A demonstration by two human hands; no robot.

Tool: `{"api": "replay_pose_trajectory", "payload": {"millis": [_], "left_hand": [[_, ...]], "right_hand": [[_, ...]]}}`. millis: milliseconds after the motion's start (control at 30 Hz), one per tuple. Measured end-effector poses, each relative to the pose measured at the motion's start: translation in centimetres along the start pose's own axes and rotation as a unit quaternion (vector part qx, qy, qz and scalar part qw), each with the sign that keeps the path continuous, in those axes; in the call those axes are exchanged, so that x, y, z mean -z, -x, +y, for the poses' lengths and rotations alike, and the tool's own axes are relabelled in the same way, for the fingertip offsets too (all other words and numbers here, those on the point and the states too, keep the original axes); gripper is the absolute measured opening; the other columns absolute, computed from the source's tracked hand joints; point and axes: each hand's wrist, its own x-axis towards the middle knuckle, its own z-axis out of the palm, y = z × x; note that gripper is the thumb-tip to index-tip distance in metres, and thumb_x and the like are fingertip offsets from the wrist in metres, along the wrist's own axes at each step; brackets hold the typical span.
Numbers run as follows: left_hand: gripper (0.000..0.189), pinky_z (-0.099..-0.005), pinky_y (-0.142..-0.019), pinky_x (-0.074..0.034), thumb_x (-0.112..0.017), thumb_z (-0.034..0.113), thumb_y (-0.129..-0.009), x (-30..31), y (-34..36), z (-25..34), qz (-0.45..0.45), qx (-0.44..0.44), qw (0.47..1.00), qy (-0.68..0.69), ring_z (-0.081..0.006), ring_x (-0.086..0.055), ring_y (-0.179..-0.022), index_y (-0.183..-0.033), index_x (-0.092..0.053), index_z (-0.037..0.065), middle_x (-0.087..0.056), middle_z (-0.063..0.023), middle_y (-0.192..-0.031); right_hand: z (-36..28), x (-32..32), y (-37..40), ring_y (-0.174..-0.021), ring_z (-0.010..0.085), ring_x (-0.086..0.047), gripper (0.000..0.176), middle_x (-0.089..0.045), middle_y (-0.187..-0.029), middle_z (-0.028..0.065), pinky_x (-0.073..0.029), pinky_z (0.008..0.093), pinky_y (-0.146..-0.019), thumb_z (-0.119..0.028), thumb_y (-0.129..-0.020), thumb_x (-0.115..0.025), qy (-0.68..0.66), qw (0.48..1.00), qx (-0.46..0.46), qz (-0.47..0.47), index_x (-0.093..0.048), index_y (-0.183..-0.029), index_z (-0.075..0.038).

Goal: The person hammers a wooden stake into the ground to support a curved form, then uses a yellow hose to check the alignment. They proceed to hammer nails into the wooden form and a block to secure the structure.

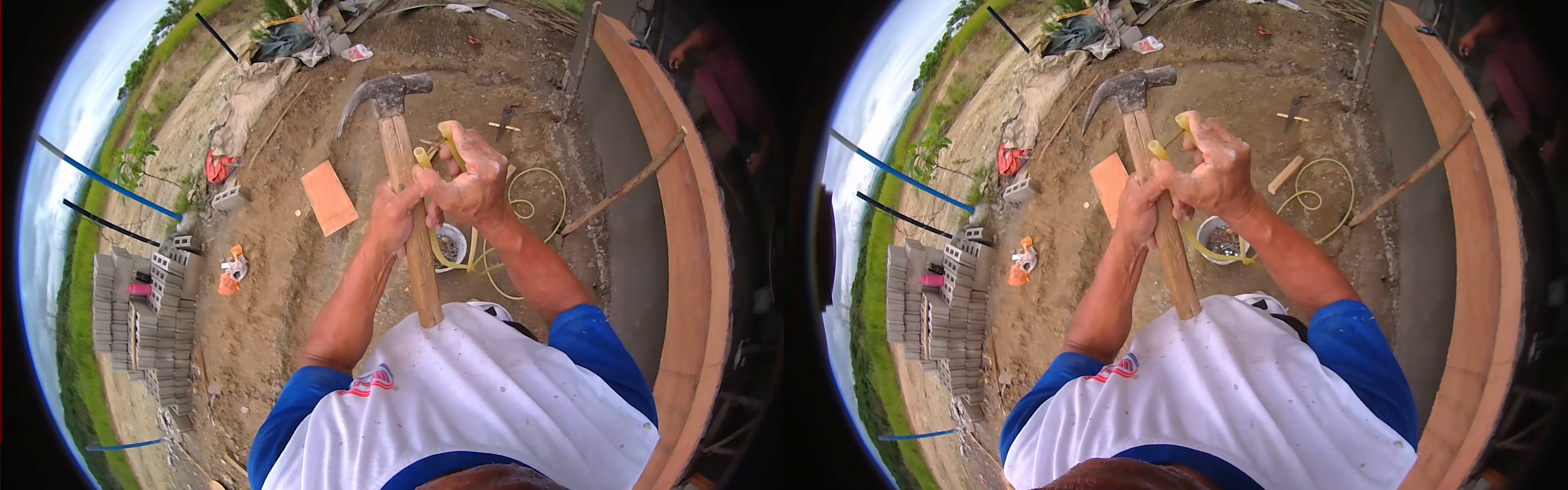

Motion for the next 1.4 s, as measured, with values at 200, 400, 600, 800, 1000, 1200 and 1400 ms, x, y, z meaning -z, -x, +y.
{"api": "replay_pose_trajectory", "payload": {"millis": [200,400,600,800,1000,1200,1400], "left_hand": [[0.032,-0.0337,-0.054,-0.048,-0.060,0.031,-0.092,1.3,-0.8,-2.0,-0.071,0.053,0.980,0.180,-0.0179,-0.054,-0.053,-0.100,-0.053,0.001,-0.055,-0.0082,-0.065],[0.032,-0.0357,-0.056,-0.049,-0.058,0.030,-0.092,1.5,-1.6,-3.1,-0.100,0.079,0.965,0.229,-0.0184,-0.055,-0.054,-0.104,-0.054,0.001,-0.056,-0.0091,-0.068],[0.037,-0.0310,-0.071,-0.051,-0.058,0.031,-0.093,2.2,-2.2,-3.5,0.013,0.021,1.000,0.014,-0.0173,-0.062,-0.081,-0.116,-0.055,0.002,-0.064,-0.0080,-0.096],[0.038,-0.0285,-0.079,-0.050,-0.060,0.032,-0.093,-0.3,-3.9,-5.4,-0.032,-0.064,0.974,0.214,-0.0167,-0.060,-0.095,-0.119,-0.053,0.005,-0.061,-0.0062,-0.107],[0.031,-0.0401,-0.083,-0.044,-0.052,0.036,-0.098,-0.4,-3.3,2.2,-0.126,-0.219,0.901,0.353,-0.0167,-0.050,-0.080,-0.113,-0.053,0.009,-0.054,-0.0044,-0.087],[0.018,-0.0373,-0.077,-0.034,-0.054,0.009,-0.081,12.3,5.4,21.2,0.180,-0.334,0.925,0.025,-0.0204,-0.039,-0.077,-0.084,-0.037,0.005,-0.039,-0.0094,-0.079],[0.022,-0.0370,-0.073,-0.034,-0.049,0.014,-0.092,29.6,34.6,40.1,0.424,-0.360,0.824,-0.114,-0.0221,-0.035,-0.076,-0.084,-0.033,0.002,-0.036,-0.0106,-0.082]], "right_hand": [[1.5,-0.1,-0.9,-0.054,0.0098,-0.052,0.051,-0.060,-0.072,0.0077,-0.046,0.0261,-0.048,-0.016,-0.064,-0.077,-0.080,0.995,-0.006,-0.065,-0.061,-0.106,0.009],[2.9,-1.1,-0.1,-0.055,0.0097,-0.056,0.037,-0.062,-0.069,0.0075,-0.047,0.0257,-0.050,-0.009,-0.066,-0.070,-0.130,0.988,-0.031,-0.081,-0.064,-0.100,0.006],[2.5,-0.7,-1.3,-0.064,0.0241,-0.065,0.029,-0.067,-0.073,0.0112,-0.052,0.0324,-0.061,-0.005,-0.066,-0.068,-0.014,0.989,0.124,-0.079,-0.067,-0.094,0.002],[1.6,-0.1,-5.1,-0.083,0.0303,-0.067,0.043,-0.069,-0.084,0.0153,-0.050,0.0389,-0.082,-0.031,-0.074,-0.072,-0.023,0.984,0.142,-0.109,-0.068,-0.105,-0.001],[4.4,0.3,0.1,-0.093,0.0217,-0.065,0.059,-0.070,-0.093,0.0110,-0.049,0.0345,-0.086,-0.052,-0.077,-0.071,-0.434,0.837,-0.164,-0.290,-0.068,-0.106,0.000],[13.7,2.3,17.6,-0.079,0.0392,-0.064,0.021,-0.066,-0.081,0.0210,-0.050,0.0449,-0.069,-0.024,-0.081,-0.065,-0.013,0.803,-0.260,-0.536,-0.068,-0.088,-0.005],[29.6,17.6,32.0,-0.095,0.0330,-0.062,0.018,-0.067,-0.092,0.0122,-0.048,0.0473,-0.077,-0.022,-0.084,-0.059,0.334,0.846,-0.287,-0.302,-0.068,-0.085,-0.007]]}}
